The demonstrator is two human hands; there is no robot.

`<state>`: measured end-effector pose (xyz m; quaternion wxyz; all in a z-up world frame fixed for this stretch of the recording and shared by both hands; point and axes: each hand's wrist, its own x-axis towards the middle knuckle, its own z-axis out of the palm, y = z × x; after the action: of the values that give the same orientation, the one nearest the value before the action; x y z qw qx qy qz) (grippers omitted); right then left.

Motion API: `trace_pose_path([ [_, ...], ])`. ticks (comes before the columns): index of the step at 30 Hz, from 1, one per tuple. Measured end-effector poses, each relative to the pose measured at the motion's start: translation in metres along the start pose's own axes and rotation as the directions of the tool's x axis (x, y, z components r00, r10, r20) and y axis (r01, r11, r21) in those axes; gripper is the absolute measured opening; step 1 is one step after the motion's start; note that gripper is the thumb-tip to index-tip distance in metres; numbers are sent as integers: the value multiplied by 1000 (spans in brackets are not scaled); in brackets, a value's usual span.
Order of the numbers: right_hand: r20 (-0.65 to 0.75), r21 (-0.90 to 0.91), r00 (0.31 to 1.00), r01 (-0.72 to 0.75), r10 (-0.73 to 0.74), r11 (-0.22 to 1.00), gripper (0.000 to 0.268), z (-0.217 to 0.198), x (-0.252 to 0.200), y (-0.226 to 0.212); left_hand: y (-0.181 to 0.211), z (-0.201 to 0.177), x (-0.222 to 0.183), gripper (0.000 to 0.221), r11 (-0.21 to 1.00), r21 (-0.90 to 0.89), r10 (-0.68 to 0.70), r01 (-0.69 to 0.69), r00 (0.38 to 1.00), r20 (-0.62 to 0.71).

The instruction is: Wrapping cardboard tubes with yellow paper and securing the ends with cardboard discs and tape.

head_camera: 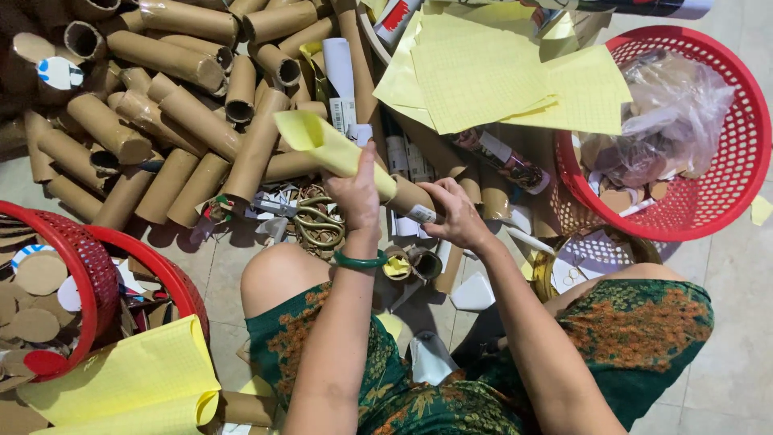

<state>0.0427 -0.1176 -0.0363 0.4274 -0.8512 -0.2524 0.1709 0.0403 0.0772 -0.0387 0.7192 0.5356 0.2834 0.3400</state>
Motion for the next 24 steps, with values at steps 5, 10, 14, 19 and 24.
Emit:
trace_pose_path([
  [5, -2, 7, 1000, 16, -16, 1000, 77, -9, -9, -3, -12, 7, -16, 43, 967, -164, -186, 194, 980, 65],
  [10, -12, -1, 995, 98, -98, 995, 74, -6, -11, 24, -37, -4, -26, 38, 922, 53, -378, 385, 857, 351],
  [14, -167, -19, 981, 99, -101, 995, 71, 7, -10, 40, -30, -3, -34, 44, 942, 175, -333, 286, 745, 578],
  [19, -165, 157, 983, 110, -84, 982, 73, 34, -11, 71, -58, -7, -43, 37, 893, 268, -446, 361, 638, 627],
  [24, -204, 102, 979, 33, -12, 994, 74, 16, -25, 66, -77, -8, -69, 50, 926, 345, -188, -153, 607, 772],
])
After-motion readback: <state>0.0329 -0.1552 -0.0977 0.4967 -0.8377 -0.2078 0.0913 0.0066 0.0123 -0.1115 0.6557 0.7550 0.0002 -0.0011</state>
